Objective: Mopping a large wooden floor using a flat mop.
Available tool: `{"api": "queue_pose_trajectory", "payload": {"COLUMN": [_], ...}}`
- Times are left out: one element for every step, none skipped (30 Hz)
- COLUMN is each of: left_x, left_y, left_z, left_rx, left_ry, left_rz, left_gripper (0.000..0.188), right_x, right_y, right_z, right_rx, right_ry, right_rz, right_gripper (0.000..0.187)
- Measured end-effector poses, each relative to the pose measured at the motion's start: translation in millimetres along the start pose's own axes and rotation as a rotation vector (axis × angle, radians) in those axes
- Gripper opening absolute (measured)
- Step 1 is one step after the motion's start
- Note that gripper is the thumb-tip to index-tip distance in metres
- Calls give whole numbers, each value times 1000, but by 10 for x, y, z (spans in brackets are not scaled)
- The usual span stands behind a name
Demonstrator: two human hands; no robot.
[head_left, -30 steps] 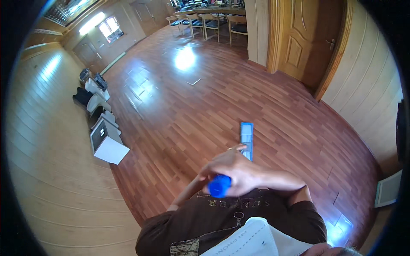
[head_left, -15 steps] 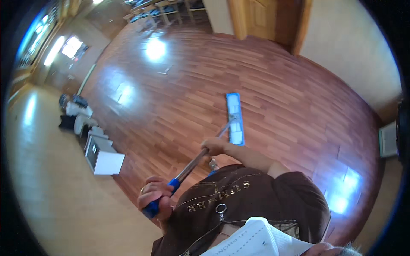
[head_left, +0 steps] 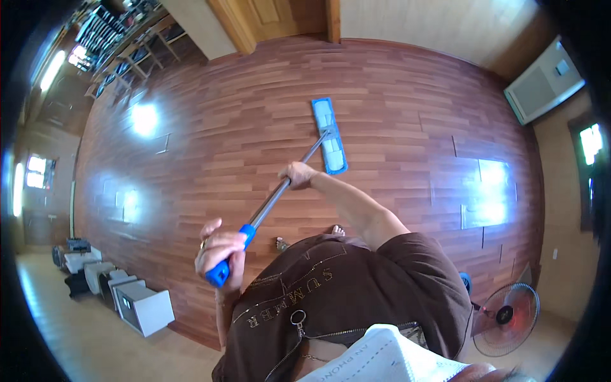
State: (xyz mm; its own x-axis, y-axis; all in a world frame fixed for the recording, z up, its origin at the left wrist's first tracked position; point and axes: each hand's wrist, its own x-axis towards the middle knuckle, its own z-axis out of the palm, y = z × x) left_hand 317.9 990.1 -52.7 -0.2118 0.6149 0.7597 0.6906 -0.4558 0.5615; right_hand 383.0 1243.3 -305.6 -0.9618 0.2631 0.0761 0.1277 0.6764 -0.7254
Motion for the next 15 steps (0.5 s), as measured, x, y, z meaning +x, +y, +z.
{"api": "queue_pose_trajectory", "payload": {"left_x": [50,57,74,105,122,117,107,69,29,20,-31,-82,-114,-71,-60], "left_y": [-67,-148,-231,-294,-348,-399,-432,-431,-441,-440,-472,-493,-504,-466,-480], "left_z": [135,220,357,527,655,777,892,1055,1174,1321,1432,1531,1631,1677,1665], "left_rx": [-16,-25,-56,-95,-92,-130,-145,-185,-201,-235,-307,-355,-405,-425,-429], "left_ry": [-13,-58,-96,-138,-236,-280,-348,-406,-465,-537,-599,-637,-677,-713,-711], "left_rz": [-9,-21,-28,-34,-51,-67,-66,-85,-74,-49,-26,-31,-34,-48,-50], "left_gripper": [10,5,5,4,6,11,13,15,17,18,22,23,24,22,22], "right_x": [-124,-211,-323,-489,-674,-831,-1030,-1273,-1472,-1721,-1965,-2167,-2389,-2556,-2640], "right_y": [160,249,454,720,923,1037,1161,1329,1431,1620,1772,1804,1818,1789,1680], "right_z": [-106,-219,-302,-360,-413,-485,-520,-564,-574,-536,-512,-541,-557,-504,-490], "right_rx": [-14,-25,-80,-135,-181,-203,-163,-131,-90,-2,85,-151,-225,-292,-201], "right_ry": [38,70,89,111,130,137,205,269,328,394,459,450,523,596,564], "right_rz": [54,97,136,184,295,315,342,374,412,456,494,407,354,300,445], "right_gripper": [20,19,17,15,12,11,12,14,14,14,13,12,11,10,9]}}
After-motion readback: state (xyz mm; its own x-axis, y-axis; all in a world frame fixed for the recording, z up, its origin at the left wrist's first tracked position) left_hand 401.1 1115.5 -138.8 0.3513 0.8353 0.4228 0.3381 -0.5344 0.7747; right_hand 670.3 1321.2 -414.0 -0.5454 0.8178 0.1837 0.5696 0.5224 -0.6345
